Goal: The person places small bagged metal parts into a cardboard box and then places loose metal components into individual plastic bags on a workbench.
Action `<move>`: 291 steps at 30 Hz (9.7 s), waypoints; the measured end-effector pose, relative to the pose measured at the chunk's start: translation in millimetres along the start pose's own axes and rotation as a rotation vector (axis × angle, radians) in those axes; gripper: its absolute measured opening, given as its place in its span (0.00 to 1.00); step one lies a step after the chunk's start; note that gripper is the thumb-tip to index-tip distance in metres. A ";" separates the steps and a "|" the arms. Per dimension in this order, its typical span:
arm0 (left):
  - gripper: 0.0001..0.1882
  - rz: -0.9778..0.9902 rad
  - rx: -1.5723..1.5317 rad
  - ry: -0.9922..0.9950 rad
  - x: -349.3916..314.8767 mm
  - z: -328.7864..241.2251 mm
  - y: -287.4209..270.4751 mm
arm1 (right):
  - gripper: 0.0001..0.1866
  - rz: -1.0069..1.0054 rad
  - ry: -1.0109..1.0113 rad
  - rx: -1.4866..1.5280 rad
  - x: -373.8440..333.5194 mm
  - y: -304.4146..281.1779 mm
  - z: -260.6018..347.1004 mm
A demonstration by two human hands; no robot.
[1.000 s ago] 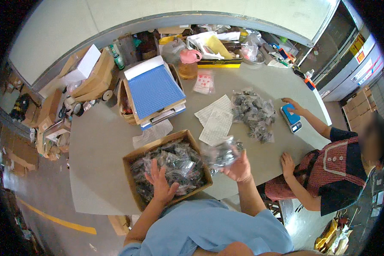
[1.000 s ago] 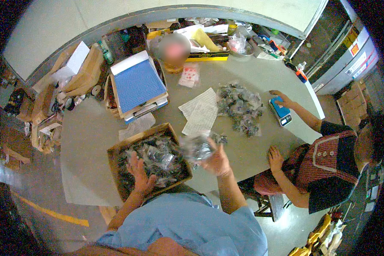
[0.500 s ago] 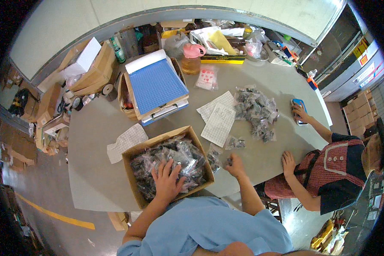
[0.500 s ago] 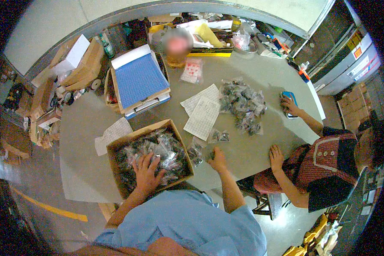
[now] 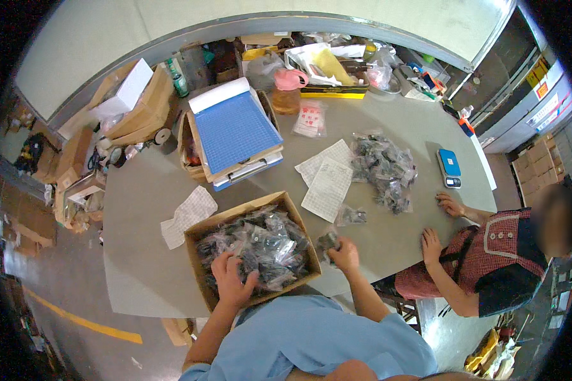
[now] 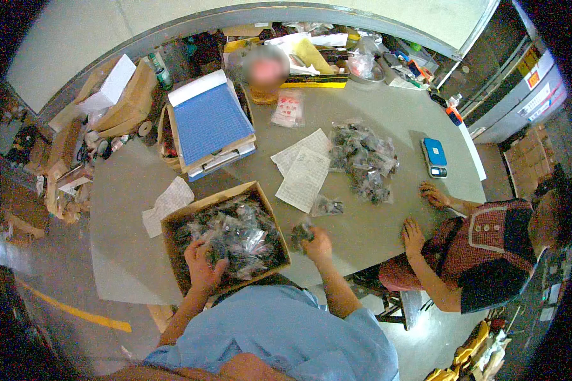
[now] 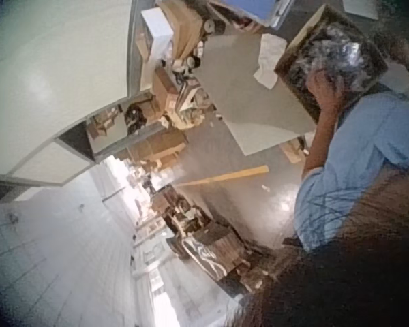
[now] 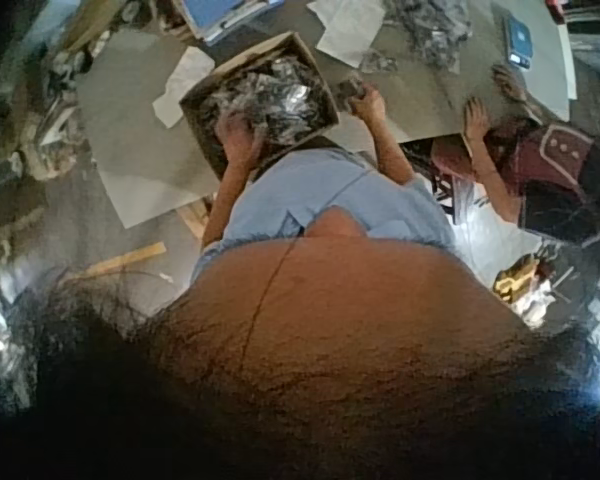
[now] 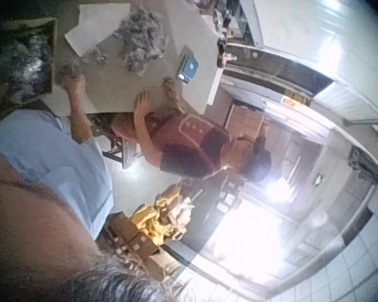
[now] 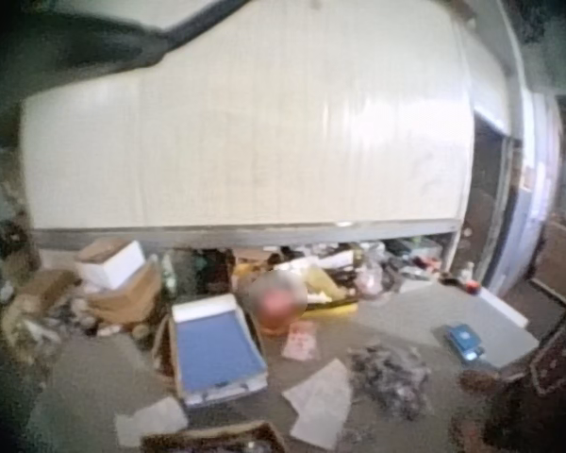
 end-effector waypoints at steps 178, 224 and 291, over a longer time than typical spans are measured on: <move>0.25 0.019 0.165 -0.177 14.9 4.0 -6.6 | 0.05 -0.109 -0.179 1.432 32.3 -88.8 19.0; 0.35 0.206 0.230 0.097 31.5 -47.4 51.3 | 0.30 -0.063 0.214 1.078 144.6 -33.2 -100.5; 0.33 -0.046 -0.013 0.213 38.9 -49.8 42.5 | 0.14 0.018 -0.205 0.768 92.9 -51.4 45.8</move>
Point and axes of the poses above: each hand's wrist, its own x-axis towards the middle knuckle, its own y-axis out of the palm, z = x × y, the point moved 4 cm from there along x, towards the middle knuckle, and after that the axes turned 9 degrees about -y, right-handed, at the moved point
